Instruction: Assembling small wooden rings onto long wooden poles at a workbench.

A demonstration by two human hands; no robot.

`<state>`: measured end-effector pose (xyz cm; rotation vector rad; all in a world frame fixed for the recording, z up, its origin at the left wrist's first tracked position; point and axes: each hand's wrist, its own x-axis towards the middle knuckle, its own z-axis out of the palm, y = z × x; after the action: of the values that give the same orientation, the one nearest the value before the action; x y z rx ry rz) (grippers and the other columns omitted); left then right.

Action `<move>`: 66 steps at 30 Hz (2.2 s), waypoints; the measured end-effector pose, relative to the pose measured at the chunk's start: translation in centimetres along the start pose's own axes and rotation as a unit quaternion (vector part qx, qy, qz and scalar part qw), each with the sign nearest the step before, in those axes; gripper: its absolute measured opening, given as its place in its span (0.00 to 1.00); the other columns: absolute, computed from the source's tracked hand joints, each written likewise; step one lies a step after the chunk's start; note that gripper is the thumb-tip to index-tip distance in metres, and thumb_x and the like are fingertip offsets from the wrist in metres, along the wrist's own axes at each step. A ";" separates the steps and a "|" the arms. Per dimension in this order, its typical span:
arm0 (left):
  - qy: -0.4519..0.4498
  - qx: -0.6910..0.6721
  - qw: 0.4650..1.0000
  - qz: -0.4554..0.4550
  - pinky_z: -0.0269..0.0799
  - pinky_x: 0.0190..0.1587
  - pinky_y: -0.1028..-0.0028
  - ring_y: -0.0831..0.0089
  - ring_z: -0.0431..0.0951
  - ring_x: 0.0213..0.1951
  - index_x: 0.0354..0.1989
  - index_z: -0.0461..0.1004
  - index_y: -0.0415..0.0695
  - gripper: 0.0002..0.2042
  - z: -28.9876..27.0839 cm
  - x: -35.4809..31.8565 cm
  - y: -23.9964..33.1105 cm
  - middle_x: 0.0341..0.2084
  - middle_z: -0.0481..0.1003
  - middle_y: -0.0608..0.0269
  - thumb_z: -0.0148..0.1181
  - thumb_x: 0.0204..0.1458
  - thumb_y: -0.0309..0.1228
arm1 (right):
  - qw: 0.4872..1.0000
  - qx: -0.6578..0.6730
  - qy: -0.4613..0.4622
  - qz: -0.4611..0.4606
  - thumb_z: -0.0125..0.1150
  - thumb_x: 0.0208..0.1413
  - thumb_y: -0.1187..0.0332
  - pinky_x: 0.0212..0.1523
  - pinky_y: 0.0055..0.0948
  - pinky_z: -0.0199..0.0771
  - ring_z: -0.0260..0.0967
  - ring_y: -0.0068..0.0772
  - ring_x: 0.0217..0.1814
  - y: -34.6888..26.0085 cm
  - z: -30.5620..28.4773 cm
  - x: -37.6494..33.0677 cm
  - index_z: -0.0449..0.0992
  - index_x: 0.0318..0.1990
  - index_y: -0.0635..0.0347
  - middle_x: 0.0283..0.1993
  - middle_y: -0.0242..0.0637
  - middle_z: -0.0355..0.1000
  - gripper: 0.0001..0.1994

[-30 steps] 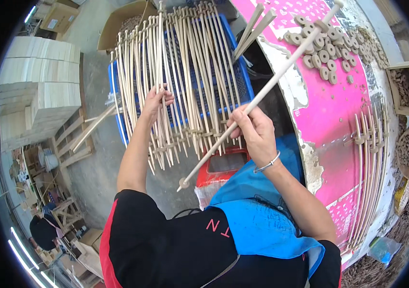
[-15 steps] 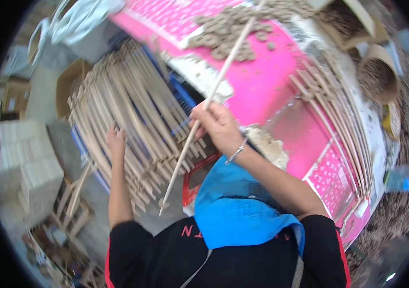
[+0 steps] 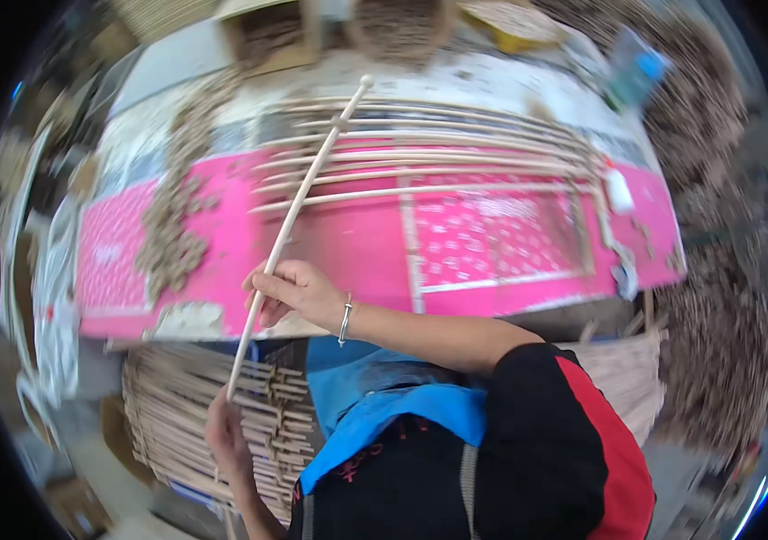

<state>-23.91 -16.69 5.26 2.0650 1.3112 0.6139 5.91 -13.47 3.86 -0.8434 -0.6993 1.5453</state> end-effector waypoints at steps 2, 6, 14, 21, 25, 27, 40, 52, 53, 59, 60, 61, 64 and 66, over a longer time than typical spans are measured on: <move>-0.003 0.040 0.998 0.053 0.68 0.37 0.67 0.60 0.72 0.33 0.52 0.77 0.39 0.17 0.8 2.2 3.0 0.33 0.75 0.54 0.54 0.53 0.17 | 0.998 -0.004 0.057 -0.020 0.47 0.71 0.58 0.39 0.24 0.81 0.78 0.23 0.36 -2.8 -3.5 -3.2 0.76 0.47 0.65 0.40 0.37 0.77 0.18; -0.050 0.112 0.973 0.196 0.64 0.33 0.66 0.62 0.69 0.30 0.49 0.79 0.41 0.14 5.7 7.4 7.4 0.26 0.69 0.58 0.57 0.53 0.20 | 0.975 -0.030 0.212 -0.055 0.46 0.71 0.58 0.37 0.23 0.81 0.77 0.21 0.33 -4.7 -11.2 -12.0 0.77 0.47 0.65 0.36 0.35 0.78 0.19; -0.127 0.121 0.923 0.343 0.65 0.38 0.63 0.58 0.73 0.35 0.47 0.79 0.44 0.14 16.4 15.5 16.1 0.31 0.72 0.57 0.59 0.51 0.21 | 0.935 0.086 0.341 -0.042 0.37 0.73 0.55 0.31 0.21 0.80 0.75 0.22 0.31 -7.0 -20.8 -20.6 0.75 0.49 0.64 0.35 0.37 0.77 0.23; -0.144 0.113 0.910 0.371 0.67 0.39 0.63 0.58 0.74 0.36 0.45 0.79 0.42 0.11 19.5 19.1 17.1 0.32 0.73 0.56 0.58 0.53 0.21 | 0.927 0.116 0.354 -0.034 0.40 0.73 0.56 0.31 0.25 0.81 0.76 0.26 0.31 -8.6 -23.2 -20.0 0.73 0.45 0.65 0.36 0.42 0.77 0.20; -0.144 0.096 0.915 0.365 0.68 0.40 0.63 0.58 0.74 0.36 0.45 0.79 0.41 0.11 20.4 19.9 18.1 0.32 0.73 0.56 0.58 0.54 0.21 | 0.930 0.131 0.342 -0.027 0.41 0.72 0.55 0.29 0.29 0.83 0.78 0.32 0.30 -8.5 -24.8 -19.3 0.72 0.43 0.66 0.35 0.45 0.77 0.21; -0.143 0.100 0.914 0.365 0.68 0.41 0.63 0.58 0.74 0.36 0.45 0.79 0.40 0.11 21.1 20.2 18.2 0.32 0.72 0.56 0.58 0.55 0.22 | 0.928 0.139 0.344 -0.018 0.41 0.72 0.55 0.29 0.29 0.83 0.78 0.33 0.30 -8.5 -25.4 -19.5 0.71 0.44 0.67 0.36 0.46 0.77 0.21; -0.184 0.078 0.912 0.359 0.69 0.40 0.63 0.57 0.75 0.36 0.46 0.79 0.40 0.13 23.2 22.4 18.4 0.32 0.73 0.54 0.57 0.53 0.19 | 0.929 0.146 0.340 0.013 0.39 0.72 0.55 0.33 0.27 0.83 0.79 0.32 0.34 -9.5 -27.3 -19.7 0.72 0.49 0.65 0.39 0.46 0.78 0.21; 0.108 -0.003 0.976 0.189 0.69 0.35 0.69 0.64 0.73 0.31 0.47 0.78 0.43 0.15 8.9 10.1 12.6 0.30 0.71 0.56 0.59 0.50 0.19 | 0.973 -0.091 0.204 -0.062 0.47 0.70 0.53 0.37 0.22 0.71 0.69 0.21 0.34 -11.0 -19.2 -16.3 0.72 0.58 0.65 0.37 0.33 0.74 0.23; 0.202 0.016 0.966 0.163 0.68 0.34 0.70 0.60 0.72 0.31 0.48 0.78 0.45 0.15 6.6 7.1 11.6 0.29 0.71 0.57 0.60 0.51 0.19 | 0.979 -0.096 0.172 -0.057 0.46 0.71 0.54 0.38 0.22 0.70 0.68 0.20 0.35 -10.4 -18.9 -15.0 0.71 0.58 0.65 0.37 0.32 0.74 0.23; 0.557 -0.054 0.812 -0.164 0.63 0.31 0.81 0.86 0.63 0.27 0.55 0.74 0.39 0.14 -0.2 -8.9 -0.8 0.26 0.69 0.72 0.50 0.67 0.30 | 0.980 -0.175 0.094 0.007 0.44 0.72 0.57 0.38 0.20 0.72 0.70 0.20 0.36 -7.6 -12.3 -10.7 0.72 0.57 0.65 0.38 0.33 0.74 0.20; 0.573 -0.052 0.791 -0.209 0.62 0.31 0.82 0.86 0.63 0.27 0.56 0.74 0.38 0.14 -0.2 -11.5 -4.5 0.25 0.69 0.72 0.50 0.67 0.30 | 0.980 -0.178 0.082 0.016 0.45 0.71 0.57 0.37 0.21 0.73 0.70 0.20 0.35 -7.2 -11.3 -10.3 0.72 0.55 0.64 0.38 0.33 0.74 0.19; 0.568 -0.043 0.782 -0.252 0.64 0.31 0.80 0.84 0.65 0.27 0.56 0.74 0.37 0.15 0.1 -13.7 -7.9 0.25 0.70 0.70 0.50 0.66 0.31 | 0.980 -0.183 0.077 0.016 0.45 0.71 0.57 0.37 0.21 0.73 0.70 0.20 0.35 -6.9 -10.6 -10.1 0.72 0.55 0.64 0.38 0.33 0.74 0.19; 0.568 0.050 0.755 -0.324 0.71 0.39 0.67 0.68 0.77 0.33 0.53 0.76 0.37 0.16 3.7 -16.8 -18.0 0.30 0.77 0.58 0.51 0.64 0.34 | 0.977 -0.199 0.070 0.030 0.45 0.71 0.57 0.37 0.21 0.73 0.70 0.19 0.35 -6.0 -9.9 -10.3 0.72 0.55 0.64 0.38 0.33 0.74 0.19; 0.497 0.031 0.756 -0.425 0.73 0.45 0.65 0.62 0.79 0.38 0.53 0.76 0.37 0.16 6.4 -15.6 -22.7 0.38 0.79 0.52 0.51 0.64 0.34 | 0.970 -0.213 0.111 0.044 0.46 0.71 0.57 0.35 0.21 0.73 0.71 0.20 0.34 -6.1 -11.2 -11.5 0.72 0.55 0.64 0.38 0.33 0.74 0.19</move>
<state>-40.27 -25.17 -16.16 0.8294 2.6185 1.2657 19.20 -24.26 4.05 -1.3632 -0.8503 1.3677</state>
